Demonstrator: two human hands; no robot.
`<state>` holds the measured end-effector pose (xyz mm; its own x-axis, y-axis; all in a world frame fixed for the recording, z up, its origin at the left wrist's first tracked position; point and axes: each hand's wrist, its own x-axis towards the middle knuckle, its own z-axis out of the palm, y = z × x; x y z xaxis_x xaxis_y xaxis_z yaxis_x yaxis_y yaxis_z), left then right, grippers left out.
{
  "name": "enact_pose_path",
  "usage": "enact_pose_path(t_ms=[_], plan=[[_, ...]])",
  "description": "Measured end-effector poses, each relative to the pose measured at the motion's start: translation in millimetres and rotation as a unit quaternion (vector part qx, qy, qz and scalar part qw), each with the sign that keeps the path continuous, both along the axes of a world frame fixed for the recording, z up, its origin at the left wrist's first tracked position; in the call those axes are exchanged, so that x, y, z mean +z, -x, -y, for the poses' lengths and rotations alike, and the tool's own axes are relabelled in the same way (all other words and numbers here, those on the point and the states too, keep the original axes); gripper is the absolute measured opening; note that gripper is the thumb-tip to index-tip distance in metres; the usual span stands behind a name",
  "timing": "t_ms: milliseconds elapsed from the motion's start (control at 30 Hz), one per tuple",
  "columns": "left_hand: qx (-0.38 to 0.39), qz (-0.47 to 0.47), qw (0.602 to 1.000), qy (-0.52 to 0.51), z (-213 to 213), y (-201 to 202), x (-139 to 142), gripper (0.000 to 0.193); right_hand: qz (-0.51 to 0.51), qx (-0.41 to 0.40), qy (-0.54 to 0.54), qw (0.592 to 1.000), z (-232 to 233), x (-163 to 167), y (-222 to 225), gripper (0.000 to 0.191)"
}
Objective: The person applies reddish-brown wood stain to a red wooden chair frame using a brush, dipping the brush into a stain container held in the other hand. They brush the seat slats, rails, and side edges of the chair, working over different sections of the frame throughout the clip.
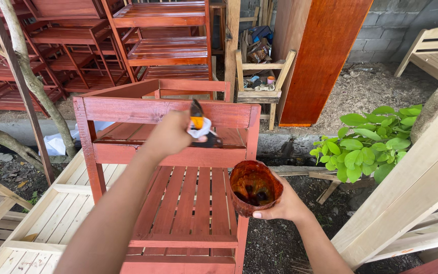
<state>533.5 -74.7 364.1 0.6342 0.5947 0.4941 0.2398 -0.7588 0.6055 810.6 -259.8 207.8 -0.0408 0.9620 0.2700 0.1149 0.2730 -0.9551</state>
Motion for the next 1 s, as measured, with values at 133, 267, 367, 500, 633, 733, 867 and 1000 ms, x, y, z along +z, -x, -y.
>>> enact_pose_path(t_ms=[133,267,367,500,633,733,867,1000], plan=[[-0.086,0.036,0.995,-0.022,16.7,-50.7,-12.0,0.037,-0.005,-0.002,-0.005,1.000,1.6,-0.7,2.0,0.116],[-0.078,0.006,0.994,-0.074,20.9,-59.5,-3.7,0.031,0.004,0.009,-0.016,1.000,0.1,-2.0,-3.2,0.115],[-0.072,0.023,0.994,-0.075,25.7,-38.8,4.0,0.026,-0.004,0.012,-0.013,1.000,-4.2,-9.6,-6.1,0.116],[0.080,0.158,0.982,-0.063,47.6,-18.1,-6.1,0.029,-0.001,0.004,-0.026,1.000,-11.2,-21.5,-16.9,0.111],[0.201,0.408,0.887,0.079,72.7,-28.6,-33.5,0.025,-0.007,-0.004,-0.028,1.000,-16.7,-30.4,-29.0,0.111],[0.183,0.526,0.813,0.170,82.0,-47.6,-47.3,0.028,-0.019,0.006,-0.024,1.000,-14.0,-33.3,-43.2,0.109],[0.119,0.580,0.672,0.446,87.9,-57.5,-52.6,0.030,-0.007,-0.026,-0.008,1.000,-1.1,-33.1,-74.7,0.103],[0.067,0.596,0.612,0.516,90.7,-52.9,-54.3,0.025,-0.028,-0.099,0.087,0.991,19.3,-32.3,-105.7,0.102]])
